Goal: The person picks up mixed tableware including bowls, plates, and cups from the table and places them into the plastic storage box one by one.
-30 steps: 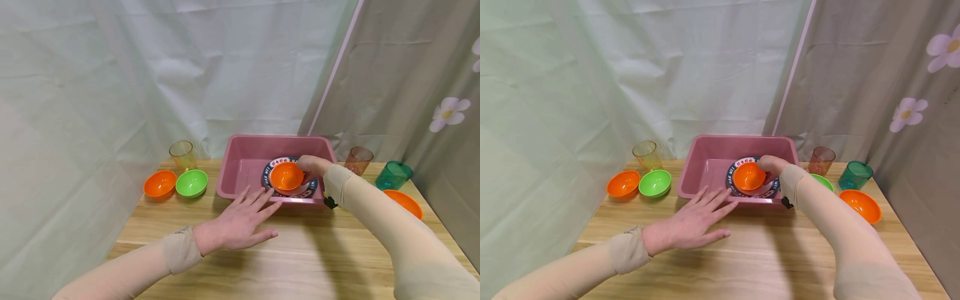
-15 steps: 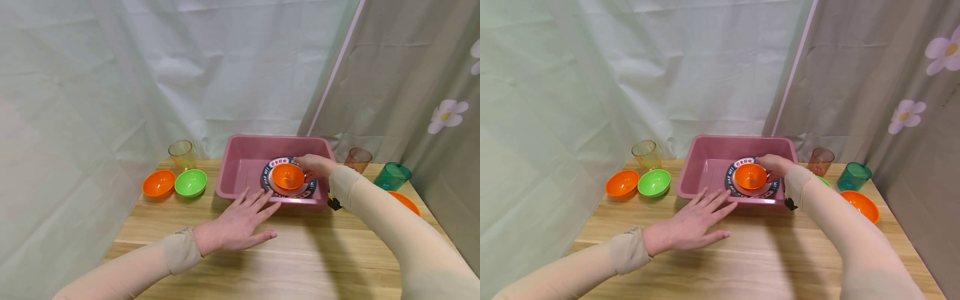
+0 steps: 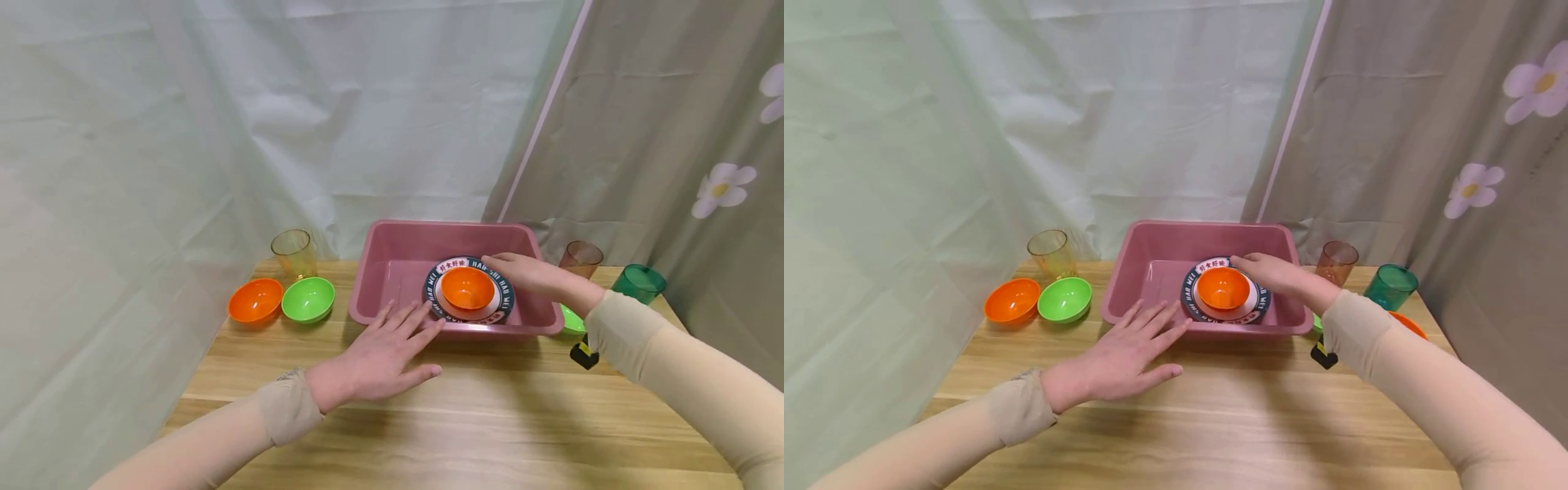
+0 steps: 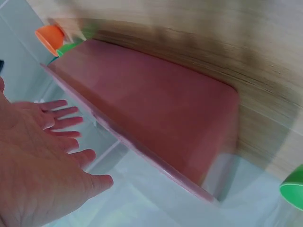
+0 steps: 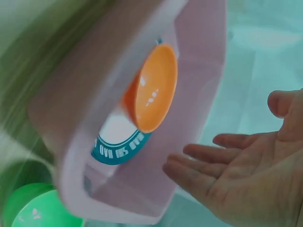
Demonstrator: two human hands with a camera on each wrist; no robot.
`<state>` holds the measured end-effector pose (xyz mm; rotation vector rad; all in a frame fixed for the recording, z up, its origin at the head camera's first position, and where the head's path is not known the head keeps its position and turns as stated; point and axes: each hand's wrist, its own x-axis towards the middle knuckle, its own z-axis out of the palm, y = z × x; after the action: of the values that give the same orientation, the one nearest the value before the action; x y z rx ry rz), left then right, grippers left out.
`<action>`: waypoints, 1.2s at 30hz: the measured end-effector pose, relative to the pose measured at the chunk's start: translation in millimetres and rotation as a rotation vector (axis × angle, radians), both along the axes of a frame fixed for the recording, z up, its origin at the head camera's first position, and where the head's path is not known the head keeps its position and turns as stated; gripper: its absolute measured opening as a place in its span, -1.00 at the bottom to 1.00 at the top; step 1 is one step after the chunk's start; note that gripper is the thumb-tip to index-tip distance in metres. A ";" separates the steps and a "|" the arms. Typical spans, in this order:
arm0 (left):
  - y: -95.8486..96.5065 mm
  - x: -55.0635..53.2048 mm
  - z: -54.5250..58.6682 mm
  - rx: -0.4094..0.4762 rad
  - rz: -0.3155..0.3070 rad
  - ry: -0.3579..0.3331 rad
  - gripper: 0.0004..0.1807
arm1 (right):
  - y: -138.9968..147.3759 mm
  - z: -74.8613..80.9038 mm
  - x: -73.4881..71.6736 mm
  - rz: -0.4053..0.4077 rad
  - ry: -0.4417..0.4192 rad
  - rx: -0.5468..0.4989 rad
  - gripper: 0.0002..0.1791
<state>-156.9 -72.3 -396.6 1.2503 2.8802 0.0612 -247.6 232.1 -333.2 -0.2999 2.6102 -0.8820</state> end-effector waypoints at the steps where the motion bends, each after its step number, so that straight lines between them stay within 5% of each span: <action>1: -1.0 -0.5 -0.6 0.002 0.004 -0.003 -0.14 | 0.4 -0.1 8.1 0.006 0.034 0.014 -0.10; 10: -15.5 -7.3 -4.5 0.046 0.053 0.039 -0.10 | 8.7 -21.0 75.3 0.053 0.420 0.233 -0.08; 14: -23.0 -9.0 -6.8 0.063 0.072 0.050 -0.11 | 12.0 -34.9 97.4 0.046 0.525 0.312 -0.06; 28: -34.9 -4.5 -14.1 0.083 0.090 0.107 -0.12 | 8.1 -70.0 136.1 0.116 0.692 0.413 -0.05; 36: -39.4 0.7 -16.0 0.121 0.103 0.076 -0.12 | 1.7 -73.3 136.7 0.114 0.637 0.413 -0.03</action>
<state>-156.2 -111.7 -412.6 1.1443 3.0466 0.1954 -110.9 233.8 -406.5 -0.6955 3.2182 -0.1999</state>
